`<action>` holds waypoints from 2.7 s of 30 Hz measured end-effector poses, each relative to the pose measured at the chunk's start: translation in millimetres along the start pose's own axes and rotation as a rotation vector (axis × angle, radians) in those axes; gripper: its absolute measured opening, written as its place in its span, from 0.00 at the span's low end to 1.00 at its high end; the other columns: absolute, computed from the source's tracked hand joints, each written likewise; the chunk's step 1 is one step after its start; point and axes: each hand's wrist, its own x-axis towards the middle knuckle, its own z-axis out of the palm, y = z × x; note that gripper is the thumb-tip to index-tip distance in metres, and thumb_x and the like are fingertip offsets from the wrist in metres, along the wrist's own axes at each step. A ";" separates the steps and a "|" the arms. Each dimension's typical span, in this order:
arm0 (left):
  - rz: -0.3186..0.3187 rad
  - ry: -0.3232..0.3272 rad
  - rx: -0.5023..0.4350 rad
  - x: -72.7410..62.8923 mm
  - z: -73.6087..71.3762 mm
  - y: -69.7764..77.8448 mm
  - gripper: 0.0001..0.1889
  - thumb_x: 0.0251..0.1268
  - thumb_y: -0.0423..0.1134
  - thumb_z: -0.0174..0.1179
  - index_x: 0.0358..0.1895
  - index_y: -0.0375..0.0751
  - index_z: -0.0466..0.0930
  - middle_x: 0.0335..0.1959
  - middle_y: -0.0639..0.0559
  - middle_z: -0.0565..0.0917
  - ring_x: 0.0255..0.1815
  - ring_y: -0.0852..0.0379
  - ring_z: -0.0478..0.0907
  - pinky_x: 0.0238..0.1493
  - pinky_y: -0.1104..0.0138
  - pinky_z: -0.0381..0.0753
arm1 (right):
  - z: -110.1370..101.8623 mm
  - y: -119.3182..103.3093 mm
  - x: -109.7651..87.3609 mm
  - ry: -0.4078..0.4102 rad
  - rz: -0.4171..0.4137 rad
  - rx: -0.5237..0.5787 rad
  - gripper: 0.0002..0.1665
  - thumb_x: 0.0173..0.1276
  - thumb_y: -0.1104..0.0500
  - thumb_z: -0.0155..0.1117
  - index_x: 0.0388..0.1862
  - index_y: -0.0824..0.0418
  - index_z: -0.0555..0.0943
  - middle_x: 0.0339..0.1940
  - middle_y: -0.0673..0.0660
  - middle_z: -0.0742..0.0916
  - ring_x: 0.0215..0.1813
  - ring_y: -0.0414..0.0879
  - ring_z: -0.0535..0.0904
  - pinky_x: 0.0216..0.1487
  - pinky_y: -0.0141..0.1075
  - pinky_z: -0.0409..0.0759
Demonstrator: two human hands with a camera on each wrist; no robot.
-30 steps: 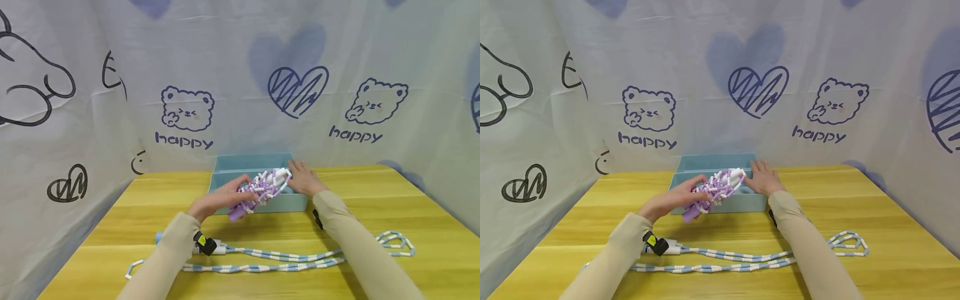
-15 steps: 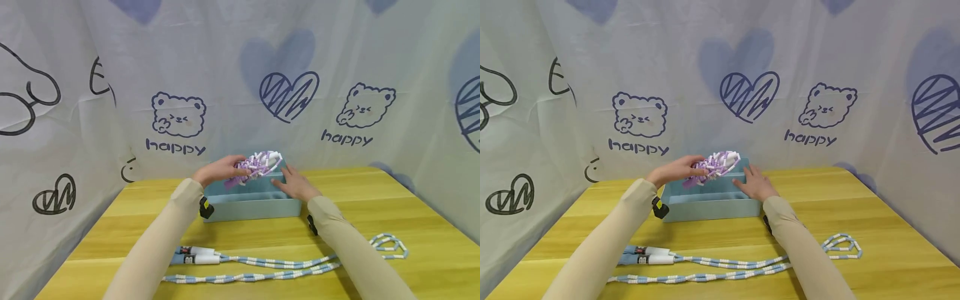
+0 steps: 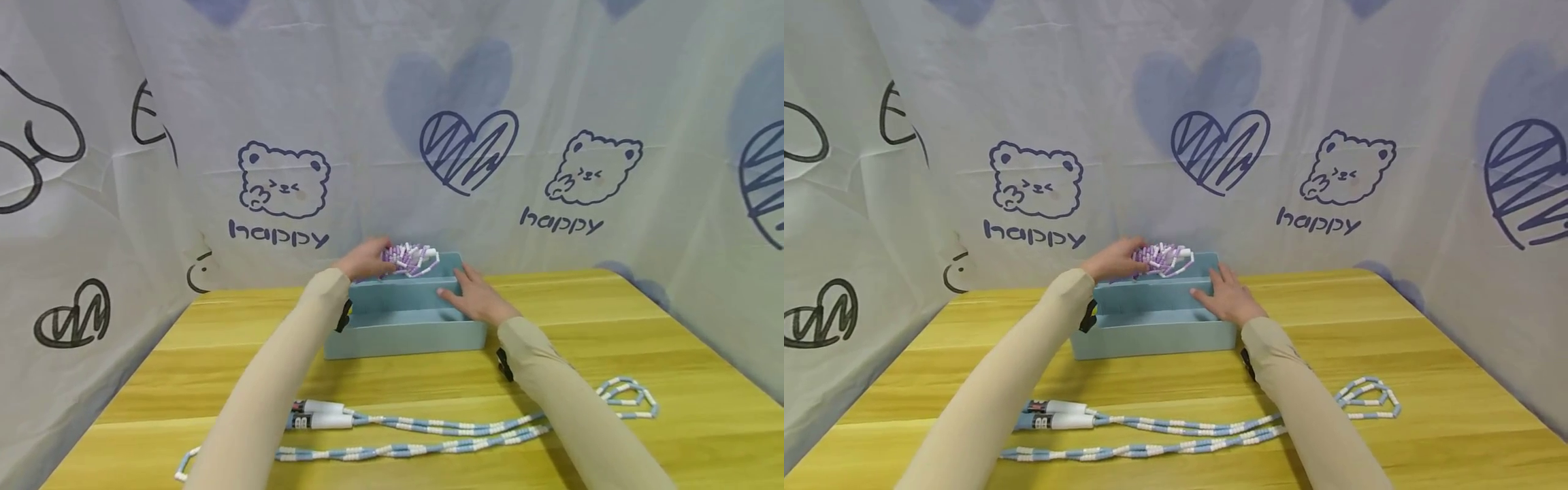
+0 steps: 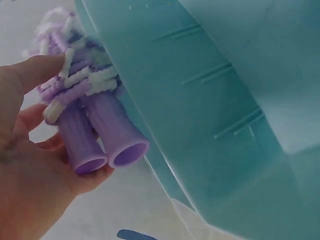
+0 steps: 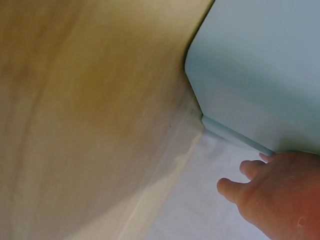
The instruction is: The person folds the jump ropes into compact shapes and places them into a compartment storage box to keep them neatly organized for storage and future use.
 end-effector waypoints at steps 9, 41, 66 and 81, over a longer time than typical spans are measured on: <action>-0.037 -0.135 0.118 24.7 13.1 0.0 0.20 0.69 0.41 0.60 0.59 0.33 0.76 0.56 0.40 0.79 0.55 0.46 0.74 0.59 0.57 0.73 | -1.4 1.7 -1.6 -0.009 0.021 0.043 0.49 0.76 0.35 0.46 0.79 0.68 0.48 0.79 0.68 0.44 0.78 0.64 0.42 0.73 0.59 0.48; 0.095 -0.025 0.175 -85.3 -30.5 51.5 0.23 0.71 0.40 0.60 0.67 0.44 0.70 0.66 0.48 0.73 0.67 0.49 0.69 0.66 0.55 0.68 | -1.3 -4.9 -2.7 -0.041 -0.013 0.116 0.48 0.77 0.38 0.47 0.79 0.68 0.47 0.79 0.68 0.40 0.77 0.68 0.44 0.71 0.61 0.50; -0.130 -0.316 0.087 -240.4 -18.8 12.7 0.21 0.60 0.39 0.70 0.56 0.48 0.78 0.49 0.50 0.81 0.52 0.46 0.77 0.51 0.53 0.77 | -14.0 -0.6 -22.2 0.342 -0.090 0.285 0.33 0.80 0.49 0.46 0.77 0.62 0.59 0.79 0.63 0.57 0.77 0.63 0.51 0.72 0.60 0.51; -0.314 -0.364 0.267 -253.1 -9.2 -9.9 0.26 0.47 0.55 0.77 0.45 0.50 0.77 0.36 0.55 0.78 0.35 0.54 0.73 0.38 0.54 0.74 | -66.4 -65.2 -126.5 0.263 -0.454 0.144 0.17 0.77 0.52 0.55 0.60 0.53 0.80 0.61 0.51 0.81 0.66 0.52 0.72 0.64 0.56 0.69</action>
